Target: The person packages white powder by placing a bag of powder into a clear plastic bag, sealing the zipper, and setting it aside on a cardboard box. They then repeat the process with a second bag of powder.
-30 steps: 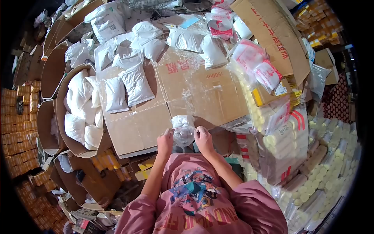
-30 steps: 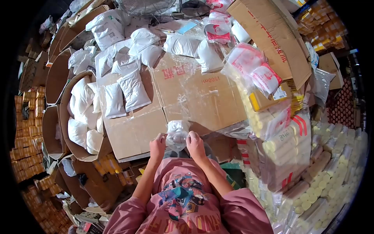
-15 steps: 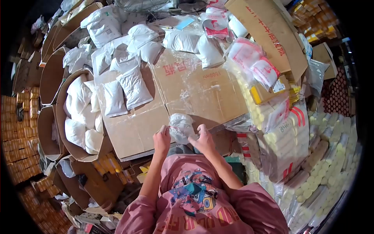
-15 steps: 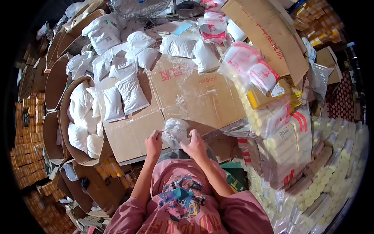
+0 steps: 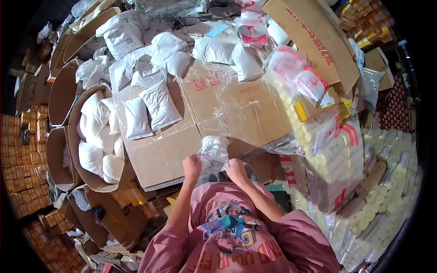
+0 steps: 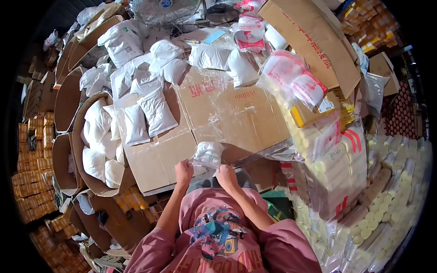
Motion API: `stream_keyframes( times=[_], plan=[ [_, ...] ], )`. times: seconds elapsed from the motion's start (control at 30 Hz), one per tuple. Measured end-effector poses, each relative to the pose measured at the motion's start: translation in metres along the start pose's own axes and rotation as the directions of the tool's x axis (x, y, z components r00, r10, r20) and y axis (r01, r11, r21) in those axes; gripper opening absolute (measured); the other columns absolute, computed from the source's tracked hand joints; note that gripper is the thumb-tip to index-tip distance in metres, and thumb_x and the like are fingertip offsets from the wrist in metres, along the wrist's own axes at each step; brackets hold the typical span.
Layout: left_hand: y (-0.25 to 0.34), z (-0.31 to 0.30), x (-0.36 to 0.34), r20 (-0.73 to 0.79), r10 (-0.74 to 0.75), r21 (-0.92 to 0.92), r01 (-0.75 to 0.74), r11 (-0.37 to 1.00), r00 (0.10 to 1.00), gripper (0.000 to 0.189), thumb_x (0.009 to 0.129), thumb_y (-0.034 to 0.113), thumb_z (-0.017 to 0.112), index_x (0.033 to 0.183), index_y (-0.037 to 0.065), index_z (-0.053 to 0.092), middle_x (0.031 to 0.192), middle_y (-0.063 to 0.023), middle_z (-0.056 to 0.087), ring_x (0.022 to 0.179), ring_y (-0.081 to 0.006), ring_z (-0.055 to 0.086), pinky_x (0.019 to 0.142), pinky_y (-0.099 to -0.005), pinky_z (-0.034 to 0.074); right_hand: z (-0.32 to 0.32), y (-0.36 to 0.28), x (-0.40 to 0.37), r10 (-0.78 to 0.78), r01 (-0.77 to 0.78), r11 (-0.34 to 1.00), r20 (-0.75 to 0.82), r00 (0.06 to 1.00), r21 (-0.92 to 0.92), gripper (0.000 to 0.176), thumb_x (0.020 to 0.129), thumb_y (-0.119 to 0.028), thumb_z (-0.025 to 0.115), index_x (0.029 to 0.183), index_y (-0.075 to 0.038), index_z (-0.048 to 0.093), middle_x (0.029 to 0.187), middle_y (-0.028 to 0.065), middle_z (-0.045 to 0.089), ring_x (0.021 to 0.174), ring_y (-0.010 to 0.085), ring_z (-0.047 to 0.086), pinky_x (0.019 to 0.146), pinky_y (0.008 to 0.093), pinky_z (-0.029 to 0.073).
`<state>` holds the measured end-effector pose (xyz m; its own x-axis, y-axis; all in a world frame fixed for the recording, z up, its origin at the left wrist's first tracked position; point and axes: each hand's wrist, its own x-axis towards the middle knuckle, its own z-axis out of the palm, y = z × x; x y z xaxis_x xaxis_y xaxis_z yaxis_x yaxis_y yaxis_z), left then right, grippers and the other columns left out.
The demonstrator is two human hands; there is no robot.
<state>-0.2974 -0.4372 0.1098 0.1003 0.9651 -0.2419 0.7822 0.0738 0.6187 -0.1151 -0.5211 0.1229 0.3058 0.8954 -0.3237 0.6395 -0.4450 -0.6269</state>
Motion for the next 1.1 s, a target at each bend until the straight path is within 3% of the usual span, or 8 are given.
stream_keyframes(
  times=[0.13,0.27,0.37,0.67,0.93,0.97,1.03,1.1],
  plan=[
    [0.039,-0.049,-0.014,-0.026,0.123,-0.004,-0.123,0.992,0.992,0.019,0.080,0.010,0.055,0.068,-0.003,0.061,0.067,-0.0260,0.058,0.062,-0.0439,0.059,0.055,-0.0457,0.048,-0.046,-0.037,-0.017,0.100,-0.100,0.995,-0.011,0.995,0.000,0.031,0.087,-0.021,0.055,0.074,0.006,0.062,0.077,0.0282,0.061,0.077,0.0455,0.061,0.067,0.0509,0.048],
    [0.044,-0.051,-0.021,0.239,-0.168,-0.187,0.215,0.959,0.956,0.024,0.083,0.016,0.058,0.068,-0.003,0.062,0.067,-0.0251,0.058,0.062,-0.0437,0.059,0.055,-0.0454,0.048,-0.030,-0.001,-0.012,0.096,-0.097,0.995,0.033,0.995,0.004,0.031,0.087,-0.022,0.052,0.075,0.005,0.063,0.078,0.0281,0.061,0.078,0.0456,0.061,0.069,0.0517,0.048],
    [0.008,-0.013,-0.027,0.061,0.020,-0.060,-0.016,0.998,0.998,0.024,0.083,0.017,0.059,0.069,-0.002,0.062,0.067,-0.0254,0.057,0.064,-0.0444,0.059,0.058,-0.0466,0.048,0.000,0.009,-0.006,0.093,-0.092,0.993,0.016,0.995,-0.080,0.031,0.086,-0.023,0.054,0.075,0.004,0.064,0.077,0.0273,0.062,0.078,0.0449,0.061,0.069,0.0515,0.048],
    [0.015,-0.002,-0.028,0.094,-0.121,0.096,0.112,0.989,0.988,0.025,0.072,0.026,0.065,0.077,0.002,0.066,0.072,-0.0237,0.062,0.072,-0.0432,0.062,0.064,-0.0483,0.050,0.001,-0.011,0.007,0.262,-0.265,0.963,-0.055,0.963,-0.052,0.025,0.074,-0.023,0.061,0.075,0.002,0.059,0.082,0.0273,0.064,0.084,0.0444,0.062,0.073,0.0505,0.050],
    [-0.005,0.019,-0.034,0.031,-0.125,0.008,0.125,0.992,0.992,0.017,0.067,0.014,0.064,0.073,-0.001,0.065,0.071,-0.0268,0.060,0.073,-0.0452,0.061,0.065,-0.0496,0.049,0.032,0.034,0.017,0.151,-0.150,0.988,0.046,0.987,-0.032,0.009,0.067,-0.005,0.060,0.072,0.002,0.058,0.068,0.0260,0.062,0.067,0.0385,0.066,0.058,0.0442,0.052],
    [-0.010,0.014,-0.037,0.042,-0.125,0.005,0.125,0.992,0.991,0.015,0.066,0.013,0.063,0.072,-0.001,0.064,0.071,-0.0270,0.059,0.072,-0.0455,0.060,0.065,-0.0498,0.048,0.012,0.020,0.011,0.202,-0.208,0.978,0.255,0.946,-0.005,0.007,0.069,-0.003,0.058,0.073,0.002,0.059,0.071,0.0261,0.063,0.071,0.0395,0.066,0.063,0.0462,0.052],
    [-0.017,0.011,-0.049,0.062,-0.107,0.047,0.104,0.993,0.992,0.009,0.067,0.006,0.057,0.069,-0.002,0.060,0.071,-0.0272,0.059,0.071,-0.0468,0.058,0.065,-0.0520,0.047,0.031,0.038,-0.001,0.013,0.018,0.977,0.147,0.989,-0.212,0.006,0.071,-0.002,0.057,0.074,0.001,0.060,0.075,0.0275,0.063,0.077,0.0421,0.064,0.069,0.0491,0.051],
    [-0.009,-0.003,-0.061,0.133,-0.109,0.083,0.099,0.992,0.985,0.011,0.073,0.004,0.053,0.074,-0.003,0.062,0.074,-0.0277,0.060,0.075,-0.0473,0.059,0.068,-0.0549,0.047,0.024,0.024,-0.011,0.005,0.021,0.988,0.168,0.986,-0.152,0.007,0.072,-0.003,0.056,0.076,0.001,0.060,0.079,0.0292,0.062,0.081,0.0451,0.062,0.073,0.0517,0.049]
  ],
)
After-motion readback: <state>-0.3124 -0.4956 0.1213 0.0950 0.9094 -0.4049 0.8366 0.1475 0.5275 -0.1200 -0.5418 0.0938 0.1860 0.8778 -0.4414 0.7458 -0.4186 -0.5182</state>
